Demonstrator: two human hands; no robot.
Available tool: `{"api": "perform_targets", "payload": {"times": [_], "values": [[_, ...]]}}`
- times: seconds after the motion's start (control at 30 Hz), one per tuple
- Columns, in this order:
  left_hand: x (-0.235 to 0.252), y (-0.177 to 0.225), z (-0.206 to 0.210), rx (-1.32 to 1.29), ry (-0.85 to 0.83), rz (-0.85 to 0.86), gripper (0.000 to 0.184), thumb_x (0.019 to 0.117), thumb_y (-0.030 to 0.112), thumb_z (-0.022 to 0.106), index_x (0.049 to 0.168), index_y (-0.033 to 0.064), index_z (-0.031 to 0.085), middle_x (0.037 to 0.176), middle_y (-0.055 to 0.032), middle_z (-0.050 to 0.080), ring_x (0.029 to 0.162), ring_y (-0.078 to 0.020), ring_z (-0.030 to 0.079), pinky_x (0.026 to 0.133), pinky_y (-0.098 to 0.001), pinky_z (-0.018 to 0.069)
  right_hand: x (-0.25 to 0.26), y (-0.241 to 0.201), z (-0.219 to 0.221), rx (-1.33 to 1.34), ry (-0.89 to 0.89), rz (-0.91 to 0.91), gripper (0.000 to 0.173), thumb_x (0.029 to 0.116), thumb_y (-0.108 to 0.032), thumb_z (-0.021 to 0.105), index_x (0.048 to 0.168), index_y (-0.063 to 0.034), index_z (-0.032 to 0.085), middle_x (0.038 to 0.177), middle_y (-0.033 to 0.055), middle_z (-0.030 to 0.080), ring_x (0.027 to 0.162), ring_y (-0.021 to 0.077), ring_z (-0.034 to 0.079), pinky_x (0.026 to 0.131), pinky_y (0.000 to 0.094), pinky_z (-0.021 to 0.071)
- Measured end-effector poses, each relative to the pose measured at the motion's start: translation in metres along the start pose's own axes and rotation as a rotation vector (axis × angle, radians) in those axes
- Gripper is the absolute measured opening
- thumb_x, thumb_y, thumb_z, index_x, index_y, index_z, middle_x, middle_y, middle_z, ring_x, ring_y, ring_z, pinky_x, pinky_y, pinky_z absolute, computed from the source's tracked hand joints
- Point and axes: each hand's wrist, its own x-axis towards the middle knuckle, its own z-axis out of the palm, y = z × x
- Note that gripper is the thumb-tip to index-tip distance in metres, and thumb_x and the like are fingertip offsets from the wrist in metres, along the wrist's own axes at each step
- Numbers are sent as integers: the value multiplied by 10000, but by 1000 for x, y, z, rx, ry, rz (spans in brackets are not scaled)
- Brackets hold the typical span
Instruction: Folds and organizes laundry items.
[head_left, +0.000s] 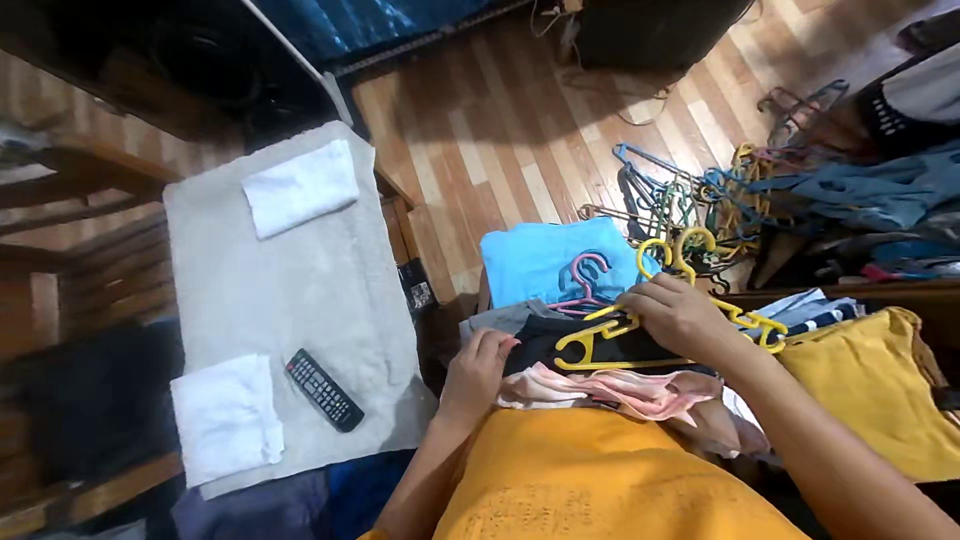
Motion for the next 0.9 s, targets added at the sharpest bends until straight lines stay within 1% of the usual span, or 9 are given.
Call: {"api": "perform_targets", "payload": {"times": [0.13, 0.23, 0.33, 0.43, 0.53, 0.63, 0.73, 0.77, 0.9], "values": [[21, 14, -3, 84, -7, 167, 211, 1043, 295, 604, 1054, 126, 729, 1018, -37, 719, 926, -124, 715, 805, -279, 607, 9, -24, -3, 31, -5, -71, 242, 1007, -46, 518, 1145, -77, 714, 1002, 110, 720, 898, 295, 690, 775, 446, 581], [35, 3, -11, 128, -50, 222, 200, 1055, 292, 579, 1081, 161, 729, 1043, -17, 722, 951, -128, 715, 816, -304, 610, 18, -24, -13, 28, 58, -105, 256, 970, -5, 527, 1099, -62, 742, 973, 116, 722, 842, 293, 681, 710, 433, 577], [32, -11, -25, 115, -53, 231, 193, 1055, 275, 585, 1076, 147, 729, 1043, -22, 721, 960, -128, 714, 835, -303, 610, 7, 9, -28, 9, 125, 5, 268, 910, 35, 525, 1050, -8, 750, 976, 174, 721, 874, 364, 681, 752, 510, 573], [16, -15, -21, 100, -86, 215, 198, 1054, 290, 584, 1074, 145, 718, 1041, -20, 713, 950, -117, 710, 826, -290, 606, -7, 30, -33, 24, 178, 155, 247, 932, 31, 537, 1071, 50, 740, 975, 219, 712, 894, 401, 664, 801, 543, 549], [5, -8, -7, 94, -157, 209, 198, 1060, 302, 569, 1069, 172, 719, 1047, -5, 708, 950, -107, 706, 821, -286, 606, -4, 13, -46, 99, 290, 168, 237, 954, -42, 543, 1059, 47, 735, 954, 187, 710, 871, 310, 649, 806, 453, 538], [9, 16, 2, 64, -302, 241, 166, 1042, 254, 579, 1095, 195, 725, 1065, -8, 706, 964, -146, 706, 799, -340, 615, 14, -20, -87, 227, 482, 98, 192, 989, -107, 586, 1097, -6, 708, 1004, 95, 700, 948, 159, 625, 870, 329, 517], [17, 27, 15, 76, -405, 288, 152, 1053, 249, 551, 1086, 205, 692, 1022, 9, 680, 913, -137, 694, 746, -331, 607, 24, -47, -126, 352, 703, 149, 137, 988, -186, 647, 1101, -140, 710, 1050, -65, 708, 995, 45, 649, 887, 260, 549], [20, 29, 18, 90, -413, 286, 168, 1063, 282, 545, 1072, 205, 695, 1005, 12, 683, 897, -131, 698, 730, -326, 609, 24, -52, -133, 387, 752, 201, 120, 966, -181, 665, 1077, -154, 700, 1039, -79, 714, 979, 46, 672, 865, 262, 581], [33, 42, 7, 144, -488, 178, 166, 1030, 301, 575, 1041, 201, 708, 1010, -13, 708, 929, -194, 712, 757, -416, 610, 52, -49, -134, 160, 469, 18, 195, 954, -123, 613, 1051, -12, 741, 909, 61, 712, 835, 91, 649, 768, 262, 558]]}}
